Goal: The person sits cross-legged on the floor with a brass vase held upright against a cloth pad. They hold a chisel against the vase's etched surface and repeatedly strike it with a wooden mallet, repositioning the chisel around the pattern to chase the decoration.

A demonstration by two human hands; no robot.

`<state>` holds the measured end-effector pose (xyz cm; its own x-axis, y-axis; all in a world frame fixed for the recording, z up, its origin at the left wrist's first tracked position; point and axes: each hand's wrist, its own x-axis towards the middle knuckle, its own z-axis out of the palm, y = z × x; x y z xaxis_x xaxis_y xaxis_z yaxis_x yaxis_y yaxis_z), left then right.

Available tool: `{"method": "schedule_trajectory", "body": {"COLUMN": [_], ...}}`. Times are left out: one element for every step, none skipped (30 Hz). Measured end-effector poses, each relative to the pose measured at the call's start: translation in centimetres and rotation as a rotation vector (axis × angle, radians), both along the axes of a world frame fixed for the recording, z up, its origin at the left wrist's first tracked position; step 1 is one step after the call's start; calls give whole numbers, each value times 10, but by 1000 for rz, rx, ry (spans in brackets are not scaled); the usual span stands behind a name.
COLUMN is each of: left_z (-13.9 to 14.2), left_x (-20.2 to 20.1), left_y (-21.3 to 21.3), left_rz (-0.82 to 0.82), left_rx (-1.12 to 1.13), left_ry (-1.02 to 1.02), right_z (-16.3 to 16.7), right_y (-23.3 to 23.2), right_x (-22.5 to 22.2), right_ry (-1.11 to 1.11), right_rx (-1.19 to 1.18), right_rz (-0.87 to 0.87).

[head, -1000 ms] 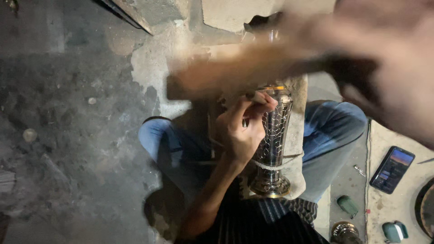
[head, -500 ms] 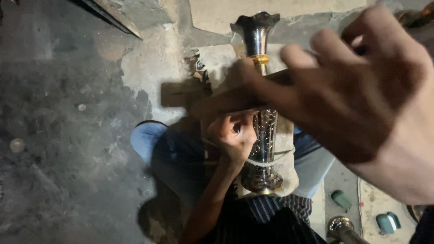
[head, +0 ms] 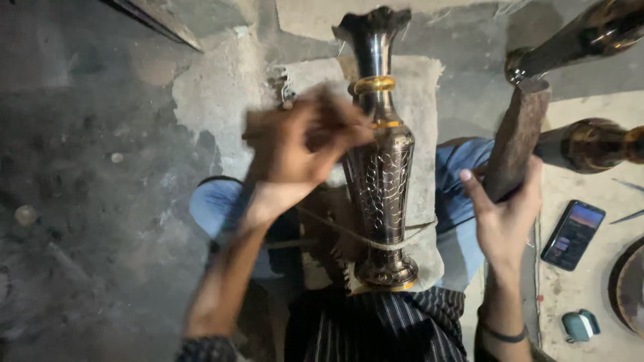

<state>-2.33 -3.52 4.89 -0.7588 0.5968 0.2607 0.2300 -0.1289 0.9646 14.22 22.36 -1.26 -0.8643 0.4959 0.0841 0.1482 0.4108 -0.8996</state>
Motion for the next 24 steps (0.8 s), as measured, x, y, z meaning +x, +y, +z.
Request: {"method": "schedule_trajectory", "body": {"left_z": [8, 13, 14, 15, 14, 11, 8, 5, 2, 0, -2, -4, -5, -6, -7, -8, -8, -8, -8, -8, -7, -5, -4, -2], "left_x": [-6, -13, -19, -25, -29, -32, -34, -35, -35, -36, -37, -38, -39, -41, -44, -46, -47, -47, -47, -46, -44, -44, -43, -42], "left_y": [5, 14, 27, 39, 48, 59, 67, 73, 78, 82, 88, 93, 96, 100, 102, 103, 104, 106, 107, 108, 108, 109, 109, 108], "left_rz": [-102, -147, -190, -234, -323, -414, -509, -544, -577, -609, -623, -637, -651, -665, -676, -688, -717, -746, -773, -760, -747, -735, -743, -748], "left_rx": [-111, -117, -123, -127, -318, -507, -693, -607, -519, -430, -441, -452, -463, -411, -359, -307, -381, -456, -532, -569, -606, -643, -634, -627], "left_ry": [112, 231, 353, 478, 465, 448, 430, 415, 401, 386, 394, 398, 402, 432, 466, 499, 462, 425, 387, 394, 402, 414, 448, 479], "right_z": [-12, -21, -29, -36, -41, -44, -47, -48, -48, -48, -47, -45, -43, -41, -39, -36, -34, -31, -27, -23, -19, -16, -12, -9], "right_y": [-3, -4, -5, -5, -5, -4, -2, -1, 1, 2, 3, 4, 4, 5, 4, 5, 5, 5, 7, 9, 12, 15, 19, 23], "right_x": [6, 12, 18, 23, 27, 31, 35, 37, 39, 40, 41, 42, 42, 41, 41, 40, 39, 38, 36, 35, 33, 32, 30, 30], "right_ry": [-45, -89, -124, -155, -188, -171, -154, -135, -126, -117, -109, -113, -118, -120, -91, -62, -36, -66, -95, -127, -65, -1, 27, 56], "right_rx": [-33, -65, -98, -131, -162, -145, -127, -108, -119, -130, -140, -73, -6, 62, -68, -198, -328, -207, -86, 35, 24, 14, 22, 30], "right_rz": [-32, -63, -85, -108, -131, -122, -113, -105, -71, -37, -5, 13, 32, 49, 13, -22, -59, -42, -24, -7, -13, -21, -27, -33]}}
